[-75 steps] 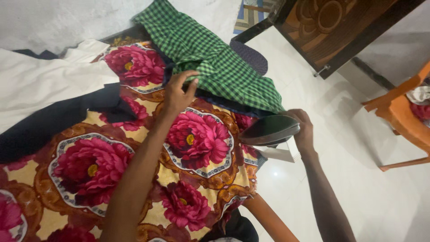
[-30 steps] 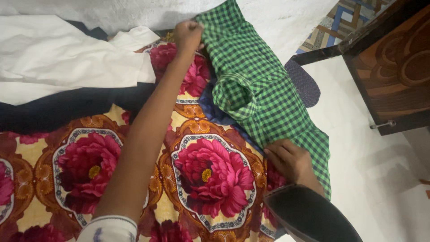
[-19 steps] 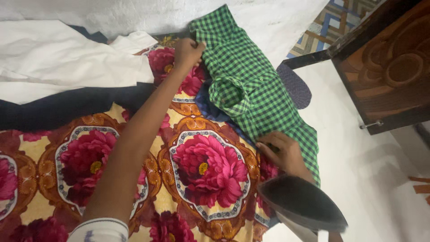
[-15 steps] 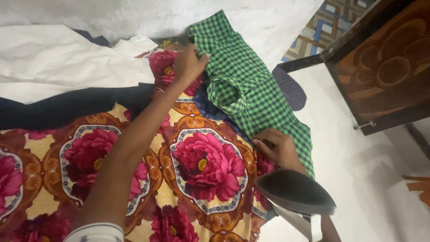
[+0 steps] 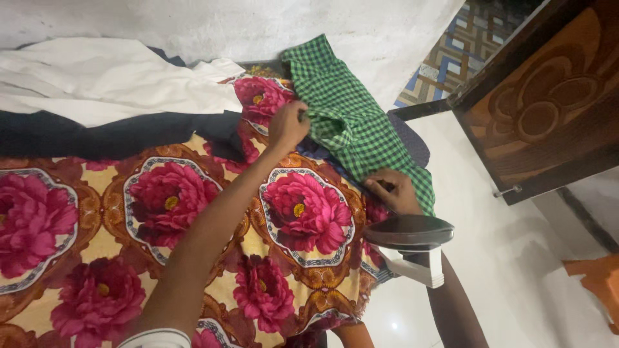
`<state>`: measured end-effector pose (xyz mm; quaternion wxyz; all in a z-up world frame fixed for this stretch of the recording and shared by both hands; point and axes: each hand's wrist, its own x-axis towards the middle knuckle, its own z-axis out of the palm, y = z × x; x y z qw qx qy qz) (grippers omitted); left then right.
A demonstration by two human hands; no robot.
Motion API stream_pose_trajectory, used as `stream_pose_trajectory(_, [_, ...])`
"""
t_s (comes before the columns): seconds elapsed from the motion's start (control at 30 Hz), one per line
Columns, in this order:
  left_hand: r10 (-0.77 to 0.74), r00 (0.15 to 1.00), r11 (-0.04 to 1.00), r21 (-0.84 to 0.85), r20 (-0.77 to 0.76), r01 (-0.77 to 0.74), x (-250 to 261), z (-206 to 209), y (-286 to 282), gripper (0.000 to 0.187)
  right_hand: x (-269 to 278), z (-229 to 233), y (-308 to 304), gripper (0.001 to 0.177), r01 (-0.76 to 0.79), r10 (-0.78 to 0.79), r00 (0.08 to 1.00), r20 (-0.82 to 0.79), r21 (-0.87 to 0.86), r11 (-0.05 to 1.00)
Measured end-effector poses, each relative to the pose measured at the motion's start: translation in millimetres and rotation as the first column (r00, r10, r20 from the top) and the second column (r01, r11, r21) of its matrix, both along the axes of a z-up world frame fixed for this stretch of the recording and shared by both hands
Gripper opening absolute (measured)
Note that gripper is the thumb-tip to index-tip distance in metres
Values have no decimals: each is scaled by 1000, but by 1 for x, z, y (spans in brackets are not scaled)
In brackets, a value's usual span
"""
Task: The person irons a green checkered shirt and a pair of black trousers on a floral-patterned ironing board. They use a white electric iron to smooth the fabric, adjusting the garments between passes.
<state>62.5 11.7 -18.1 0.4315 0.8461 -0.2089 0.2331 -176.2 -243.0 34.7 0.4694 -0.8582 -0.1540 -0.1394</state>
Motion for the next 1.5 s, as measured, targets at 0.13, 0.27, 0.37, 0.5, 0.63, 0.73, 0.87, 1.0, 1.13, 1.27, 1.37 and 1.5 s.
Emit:
stream_pose_trajectory(0.13, [35,999,997,75,22,-36,-13,14,-1,29,0,-9,-10,17,34,-33,999,-31,17,999])
stream_pose_trajectory(0.27, [25,998,996,89,-65,-19,-25,9,9,31,3,-13,-11,17,28,-28,999,-15,10,1000])
stream_pose_trajectory(0.37, [15,1000,999,39,-13,-14,-36,13,13,34,1,-9,-8,18,52,-50,997,-52,33,998])
stream_pose_trajectory(0.5, [-104,962,993,86,254,85,-67,34,9,49,-6,5,-2,24,68,-67,995,-76,6,998])
stream_pose_trajectory(0.63, [-333,843,935,261,422,238,-92,34,-5,61,-5,9,-1,27,53,-53,996,-67,-15,999])
stream_pose_trajectory(0.73, [-415,851,881,376,322,288,-89,18,-10,58,-7,3,-7,25,71,-71,997,-42,-6,997])
stream_pose_trajectory(0.87, [-432,890,845,411,145,342,-87,5,-7,46,-20,-19,-23,25,246,-212,961,-178,202,948])
stream_pose_trajectory(1.0, [-488,796,842,434,359,321,-95,15,-9,44,-26,-39,-74,32,616,-599,783,-166,69,785])
stream_pose_trajectory(1.13, [-623,725,726,563,293,396,-111,19,-24,43,-36,-62,-127,46,603,-604,797,-9,-44,797])
stream_pose_trajectory(1.27, [-740,643,630,540,199,558,-130,19,-46,47,-39,-86,-144,63,459,-414,877,-246,167,873])
stream_pose_trajectory(1.37, [-752,609,605,631,252,486,-140,13,-58,51,-50,-103,-150,70,448,-378,859,-344,148,882])
stream_pose_trajectory(1.5, [-792,547,572,641,271,512,-146,19,-80,52,-52,-109,-157,76,483,-437,816,-378,31,875])
